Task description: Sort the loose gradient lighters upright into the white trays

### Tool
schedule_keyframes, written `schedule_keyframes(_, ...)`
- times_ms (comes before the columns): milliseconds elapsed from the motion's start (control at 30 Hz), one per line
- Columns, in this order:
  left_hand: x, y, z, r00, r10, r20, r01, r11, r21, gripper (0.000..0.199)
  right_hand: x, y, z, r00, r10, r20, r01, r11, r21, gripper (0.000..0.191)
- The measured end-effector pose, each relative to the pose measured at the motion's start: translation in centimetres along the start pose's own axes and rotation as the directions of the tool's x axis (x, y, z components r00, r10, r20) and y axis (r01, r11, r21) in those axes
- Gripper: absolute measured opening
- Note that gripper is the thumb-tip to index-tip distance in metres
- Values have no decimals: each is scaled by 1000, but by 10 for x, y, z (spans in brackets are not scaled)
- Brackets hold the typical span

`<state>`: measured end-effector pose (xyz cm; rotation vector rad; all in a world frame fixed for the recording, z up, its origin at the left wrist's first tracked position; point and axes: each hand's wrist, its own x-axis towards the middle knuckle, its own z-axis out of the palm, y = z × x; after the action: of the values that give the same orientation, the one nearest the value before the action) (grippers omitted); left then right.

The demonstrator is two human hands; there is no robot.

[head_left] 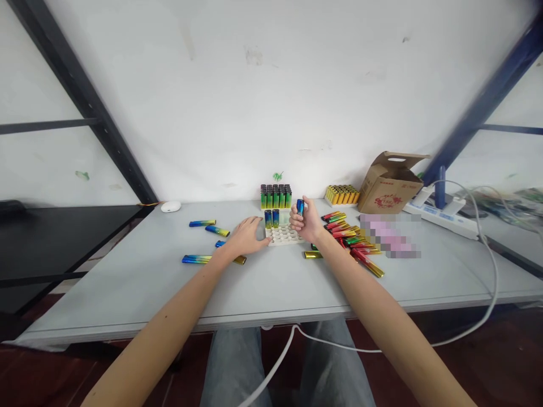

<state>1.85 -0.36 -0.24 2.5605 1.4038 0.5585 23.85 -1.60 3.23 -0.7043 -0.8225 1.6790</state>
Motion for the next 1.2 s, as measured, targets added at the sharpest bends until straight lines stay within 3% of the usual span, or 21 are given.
schedule_keyframes(267, -3, 2, -7, 998, 45, 43, -44, 999, -12, 50, 2, 4, 2, 999, 24, -24, -25, 999, -22, 41)
schedule_keyframes(433, -1, 1, -8, 998, 32, 57, -30, 999, -44, 50, 5, 4, -1, 999, -10, -43, 10, 1000, -12, 40)
schedule_keyframes(767, 4, -6, -8, 999, 18, 45, -15, 998, -57, 49, 2, 4, 0, 997, 77, 19, -77, 997, -22, 39)
schedule_keyframes(933, 6, -13, -7, 998, -68, 8, 68, 998, -13, 45, 5, 3, -2, 998, 8, -59, -8, 1000, -6, 41)
schedule_keyframes(1100, 4, -15, -4, 999, -37, -39, 38, 999, 5, 41, 8, 5, -1, 995, -38, -92, 38, 999, 7, 32)
schedule_keyframes(1200, 4, -16, -4, 1000, -14, -26, 14, 1000, 13, 42, 11, 9, -3, 986, -127, -111, 117, 989, -91, 26)
